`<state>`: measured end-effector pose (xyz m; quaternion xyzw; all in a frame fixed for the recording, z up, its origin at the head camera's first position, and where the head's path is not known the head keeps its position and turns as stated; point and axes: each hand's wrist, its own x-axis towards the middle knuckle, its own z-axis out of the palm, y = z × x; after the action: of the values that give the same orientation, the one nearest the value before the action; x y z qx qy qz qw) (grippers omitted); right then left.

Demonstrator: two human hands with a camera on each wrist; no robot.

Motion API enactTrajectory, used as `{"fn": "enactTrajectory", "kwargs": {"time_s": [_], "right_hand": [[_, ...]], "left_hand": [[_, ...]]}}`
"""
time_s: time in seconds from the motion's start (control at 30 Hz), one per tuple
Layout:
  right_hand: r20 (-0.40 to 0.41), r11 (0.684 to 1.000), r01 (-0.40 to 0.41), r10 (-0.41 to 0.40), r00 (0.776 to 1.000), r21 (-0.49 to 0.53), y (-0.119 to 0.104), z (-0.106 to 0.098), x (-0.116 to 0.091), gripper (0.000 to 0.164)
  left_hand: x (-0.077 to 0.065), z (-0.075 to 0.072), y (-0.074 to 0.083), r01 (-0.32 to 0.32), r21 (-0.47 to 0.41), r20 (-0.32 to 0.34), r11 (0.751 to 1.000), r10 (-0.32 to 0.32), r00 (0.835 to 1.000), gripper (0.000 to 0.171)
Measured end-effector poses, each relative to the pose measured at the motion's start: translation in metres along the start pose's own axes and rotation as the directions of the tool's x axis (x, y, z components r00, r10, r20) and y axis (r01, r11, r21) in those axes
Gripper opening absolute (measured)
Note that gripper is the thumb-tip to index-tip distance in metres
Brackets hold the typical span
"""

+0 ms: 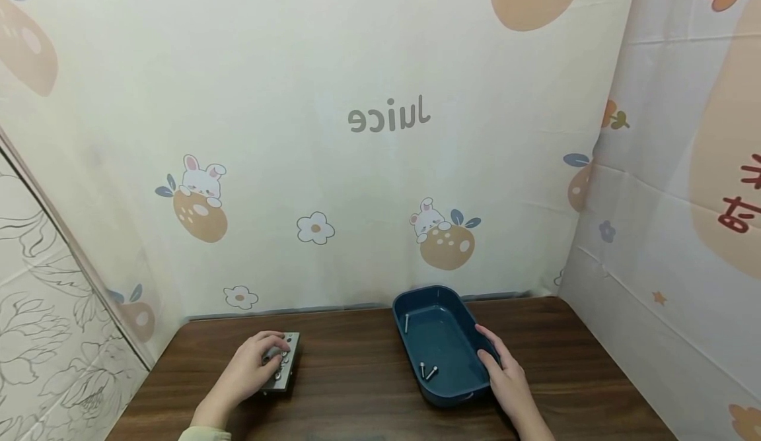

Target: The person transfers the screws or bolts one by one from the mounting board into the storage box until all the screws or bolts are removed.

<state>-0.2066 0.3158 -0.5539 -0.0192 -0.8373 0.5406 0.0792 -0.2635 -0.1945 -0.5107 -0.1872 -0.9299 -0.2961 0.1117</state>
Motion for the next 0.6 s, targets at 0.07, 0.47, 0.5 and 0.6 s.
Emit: {"fn": "enactTrajectory", "kwargs": {"time_s": [0.07,0.47,0.5,0.6], "right_hand": [[-0.002,1.000,0.003,-0.003,1.000,-0.004,-0.0002,0.0001,-0.0002,0.054],[-0.006,1.000,0.001,-0.001,1.000,0.005,-0.0011,-0.0005,-0.0006,0.054],[-0.007,1.000,-0.002,0.002,1.000,0.005,-0.0013,-0.0005,-0.0005,0.055],[-0.009,1.000,-0.012,0.012,1.000,0.003,-0.0019,-0.0007,-0.0003,0.055]], "left_hand": [[0.0005,0.0010,-0.0014,-0.002,0.012,-0.001,1.000,0.002,1.000,0.021],[-0.0003,0.0029,-0.0033,-0.026,0.033,-0.015,0.999,0.027,1.000,0.019],[-0.0004,0.0029,-0.0034,-0.025,0.033,-0.016,0.999,0.025,1.000,0.019],[-0.0007,0.0035,-0.0037,-0.026,0.042,-0.019,0.999,0.027,0.999,0.019]]}}
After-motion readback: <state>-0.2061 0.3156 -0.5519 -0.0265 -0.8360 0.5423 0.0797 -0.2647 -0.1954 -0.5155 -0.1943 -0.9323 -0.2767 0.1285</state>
